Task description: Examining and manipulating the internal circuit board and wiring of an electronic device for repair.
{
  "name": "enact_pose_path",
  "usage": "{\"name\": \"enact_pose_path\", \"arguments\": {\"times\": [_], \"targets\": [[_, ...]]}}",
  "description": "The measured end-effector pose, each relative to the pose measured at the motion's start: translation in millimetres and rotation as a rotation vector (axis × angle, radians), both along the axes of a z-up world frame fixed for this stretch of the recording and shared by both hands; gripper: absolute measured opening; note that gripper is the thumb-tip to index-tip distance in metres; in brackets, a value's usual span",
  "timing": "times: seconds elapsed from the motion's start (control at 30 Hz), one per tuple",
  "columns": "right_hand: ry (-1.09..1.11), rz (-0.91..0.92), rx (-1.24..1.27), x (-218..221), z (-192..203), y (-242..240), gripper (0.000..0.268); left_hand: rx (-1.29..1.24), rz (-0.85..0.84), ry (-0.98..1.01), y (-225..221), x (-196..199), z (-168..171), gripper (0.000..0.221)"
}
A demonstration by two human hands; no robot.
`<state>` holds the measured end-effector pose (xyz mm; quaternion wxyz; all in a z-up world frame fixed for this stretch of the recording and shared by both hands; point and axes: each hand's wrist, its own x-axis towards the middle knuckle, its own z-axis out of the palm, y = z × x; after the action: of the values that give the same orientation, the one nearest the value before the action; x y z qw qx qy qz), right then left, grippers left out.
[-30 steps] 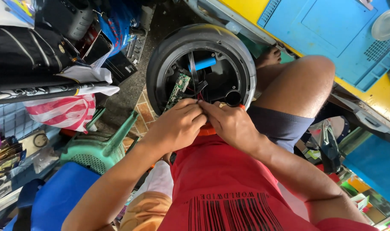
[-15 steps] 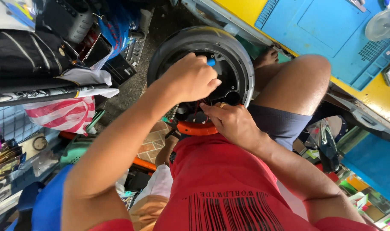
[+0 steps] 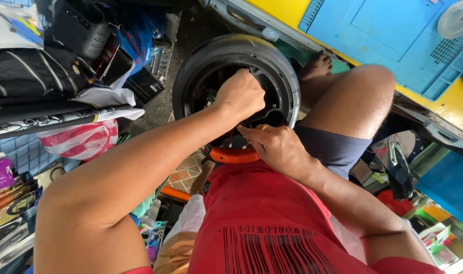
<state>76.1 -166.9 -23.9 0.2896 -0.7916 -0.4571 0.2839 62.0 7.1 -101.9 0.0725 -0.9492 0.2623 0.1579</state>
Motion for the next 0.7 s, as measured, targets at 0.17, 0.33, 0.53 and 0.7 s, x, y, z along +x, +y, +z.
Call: {"name": "enact_pose_path", "arguments": {"times": [0.17,0.33,0.53,0.7], "targets": [[0.011,-0.044,0.030,-1,8,3,0.020,-0.134,-0.032,-0.121,9,-8,-5,0.032],[0.044,-0.127,0.039,10,27,-2,0.026,-0.302,0.183,-0.130,18,-12,7,0.028],[0.216,-0.357,0.059,9,13,-37,0.043,-0.374,0.232,0.043,27,-4,7,0.029],[0.331,-0.502,0.178,11,8,-51,0.039,-0.370,0.221,0.085,33,-4,30,0.033]]}}
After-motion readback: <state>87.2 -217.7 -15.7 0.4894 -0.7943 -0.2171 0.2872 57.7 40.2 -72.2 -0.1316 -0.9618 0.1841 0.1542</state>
